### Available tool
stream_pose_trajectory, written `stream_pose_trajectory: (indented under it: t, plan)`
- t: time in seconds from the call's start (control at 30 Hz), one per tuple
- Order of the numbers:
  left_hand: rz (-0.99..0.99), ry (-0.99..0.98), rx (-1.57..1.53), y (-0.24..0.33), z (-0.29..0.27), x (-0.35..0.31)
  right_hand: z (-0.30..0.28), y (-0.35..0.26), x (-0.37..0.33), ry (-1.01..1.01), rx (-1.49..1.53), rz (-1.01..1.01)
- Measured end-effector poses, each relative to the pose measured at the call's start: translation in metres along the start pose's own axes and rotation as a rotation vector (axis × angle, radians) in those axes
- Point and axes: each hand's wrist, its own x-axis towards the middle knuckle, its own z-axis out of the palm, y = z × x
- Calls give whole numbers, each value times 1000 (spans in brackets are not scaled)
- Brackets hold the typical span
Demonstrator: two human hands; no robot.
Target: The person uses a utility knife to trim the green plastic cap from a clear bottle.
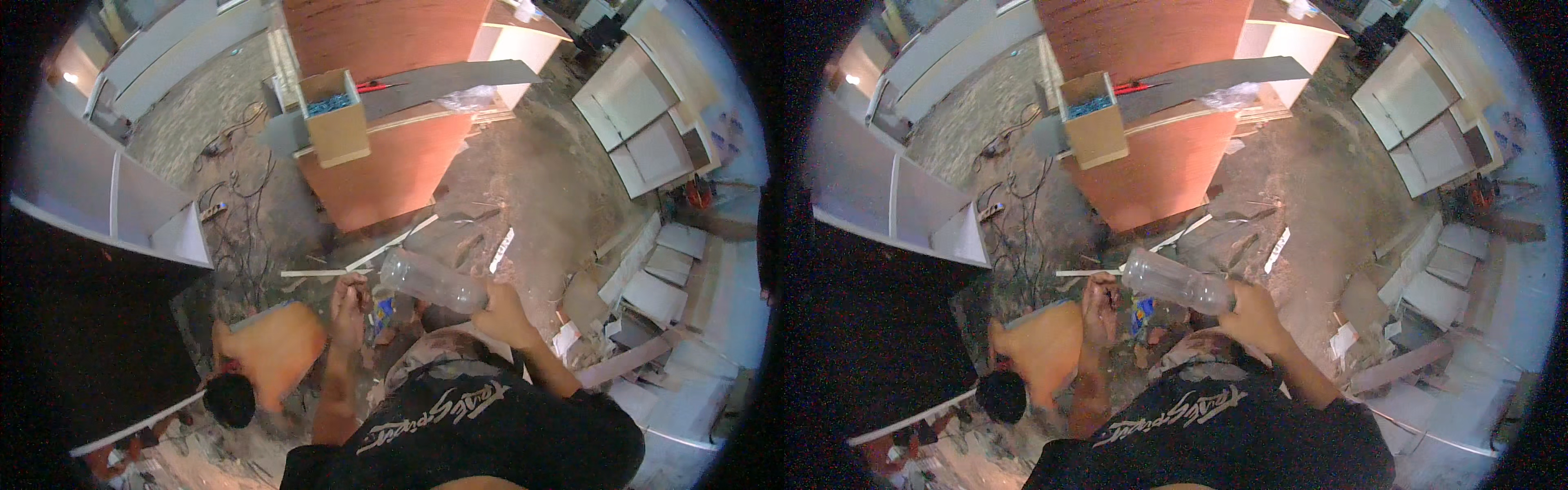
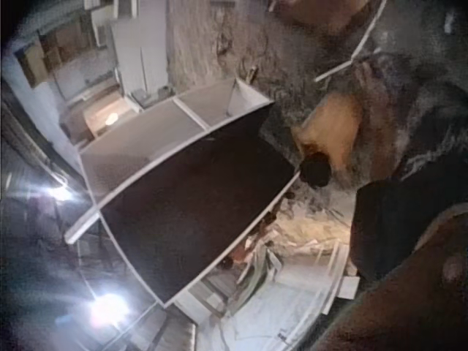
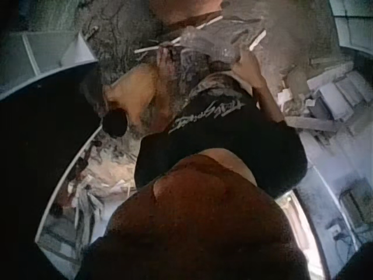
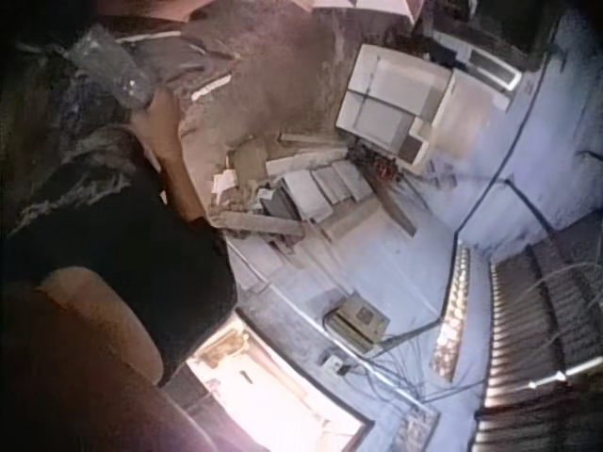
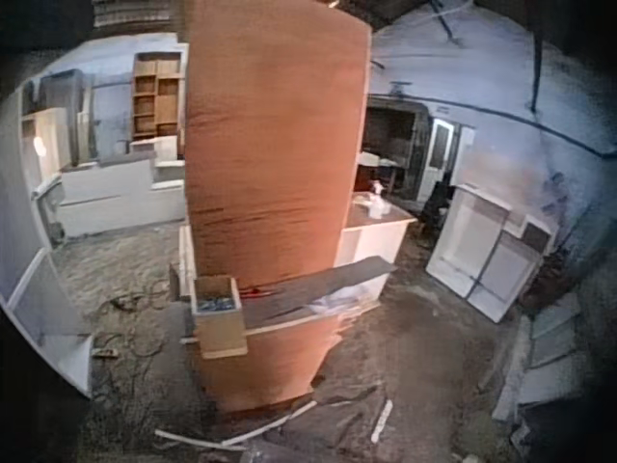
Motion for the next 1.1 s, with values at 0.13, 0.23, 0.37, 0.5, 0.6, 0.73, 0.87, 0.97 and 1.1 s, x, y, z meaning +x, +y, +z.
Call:
stream_pose_trajectory:
  t: [0.13, 0.23, 0.37, 0.5, 0.6, 0.73, 0.87, 0.97, 1.1]
  plan:
    - [-69, -87, 236, -24, 47, 37, -15, 46, -8, -3, 146, 99]
    - [147, -133, 580, -35, 110, 116, -30, 97, -5, -73, 148, 113]
    - [691, -124, 1156, -48, 174, 329, -65, 191, 0, -102, 68, 133]
    - [1014, 292, 1914, -23, 92, 485, -127, 251, 10, 24, 41, 101]
    - [576, 330, 1541, -92, 80, 511, -192, 339, -27, 166, -85, 406]
    - [665, 404, 1348, -37, 71, 510, -232, 400, -42, 324, 14, 518]
    - [550, 128, 1580, -118, 147, 497, -265, 473, -54, 358, -128, 607]
    - [680, 71, 1635, -112, 161, 475, -295, 472, 16, 241, -104, 450]
    - [666, 123, 1739, -125, 210, 449, -334, 490, 110, 215, -89, 260]
